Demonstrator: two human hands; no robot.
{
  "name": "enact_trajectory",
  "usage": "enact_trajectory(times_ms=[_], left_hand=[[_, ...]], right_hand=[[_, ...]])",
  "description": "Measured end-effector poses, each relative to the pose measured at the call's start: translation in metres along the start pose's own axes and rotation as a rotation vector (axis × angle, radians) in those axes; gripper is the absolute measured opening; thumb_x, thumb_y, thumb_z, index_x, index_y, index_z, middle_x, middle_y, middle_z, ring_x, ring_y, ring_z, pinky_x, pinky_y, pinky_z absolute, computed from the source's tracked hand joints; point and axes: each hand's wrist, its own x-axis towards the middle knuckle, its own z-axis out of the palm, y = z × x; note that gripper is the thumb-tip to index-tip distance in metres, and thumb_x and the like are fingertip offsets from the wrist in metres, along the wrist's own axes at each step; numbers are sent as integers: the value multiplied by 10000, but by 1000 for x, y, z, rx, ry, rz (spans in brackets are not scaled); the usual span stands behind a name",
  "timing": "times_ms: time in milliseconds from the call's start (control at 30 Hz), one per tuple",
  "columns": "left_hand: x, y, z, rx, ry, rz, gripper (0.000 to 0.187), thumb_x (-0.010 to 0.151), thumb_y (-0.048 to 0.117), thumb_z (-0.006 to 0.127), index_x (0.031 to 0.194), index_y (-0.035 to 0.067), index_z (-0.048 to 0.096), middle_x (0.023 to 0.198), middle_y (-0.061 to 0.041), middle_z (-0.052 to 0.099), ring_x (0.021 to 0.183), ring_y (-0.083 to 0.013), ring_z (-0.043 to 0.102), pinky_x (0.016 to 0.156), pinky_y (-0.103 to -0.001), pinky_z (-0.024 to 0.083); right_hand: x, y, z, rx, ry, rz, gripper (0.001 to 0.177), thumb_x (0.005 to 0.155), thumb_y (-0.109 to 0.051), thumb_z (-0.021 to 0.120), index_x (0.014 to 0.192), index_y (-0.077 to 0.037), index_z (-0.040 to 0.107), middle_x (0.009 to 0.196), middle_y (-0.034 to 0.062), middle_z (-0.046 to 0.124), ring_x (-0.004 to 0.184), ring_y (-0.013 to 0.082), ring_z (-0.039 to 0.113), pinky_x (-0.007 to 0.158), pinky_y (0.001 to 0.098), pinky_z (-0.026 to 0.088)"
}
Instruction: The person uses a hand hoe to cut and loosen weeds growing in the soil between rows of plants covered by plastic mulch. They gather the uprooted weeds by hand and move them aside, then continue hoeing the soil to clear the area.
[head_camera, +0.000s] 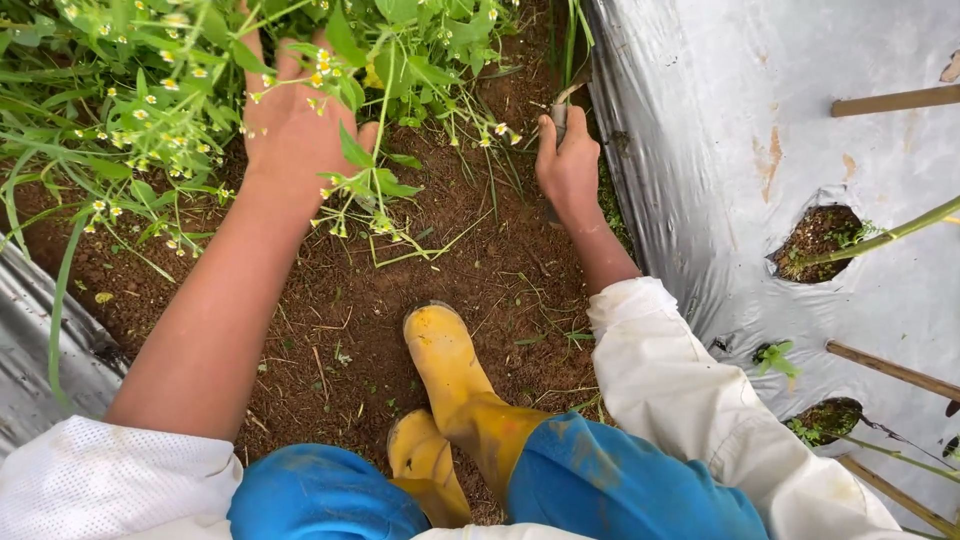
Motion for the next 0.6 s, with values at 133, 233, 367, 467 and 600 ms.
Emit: enact_trajectory(times_ms=[133,233,367,467,600], left_hand=[[-16,-19,-11,-90,31,-96,640,1033,674,435,1390,198,673,1463,-194,639,1556,-453,229,1198,-688,19],[-31,-33,1,320,330,-187,951,1148,862,239,1688,97,405,1826,-180,192,1570,-419,239,1279,-689,-152],[-50,-49,-37,32,278,-287,983,1070,708,439,1685,-58,386,1719,-257,301,1477,-516,310,1245,-672,-139],[-64,-58,-84,-248,188,-384,952,991,516,548,1633,-153,332,1687,-308,227,1477,-592,305,1163,-719,32],[-73,-79,-66,-73,24,-513,911,1097,640,532,1660,-66,406,1655,-218,130,1462,-427,188,1040,-654,399]], right_hand=[[22,-19,-8,111,-191,354,220,1029,-269,467,896,-94,450,709,57,519,394,156,522,332,320,461],[22,-28,-9,146,-198,239,227,1048,-282,451,913,-100,461,614,52,553,370,132,512,320,291,423],[19,-49,-13,406,-319,430,225,1056,-255,457,876,-122,438,603,10,523,384,93,443,335,246,415],[11,-44,-19,563,-441,419,237,1051,-249,469,859,-110,466,582,23,535,369,92,437,327,250,427],[6,-36,-3,839,-268,496,282,1045,-304,445,858,-97,484,564,28,515,357,103,436,298,259,408]])
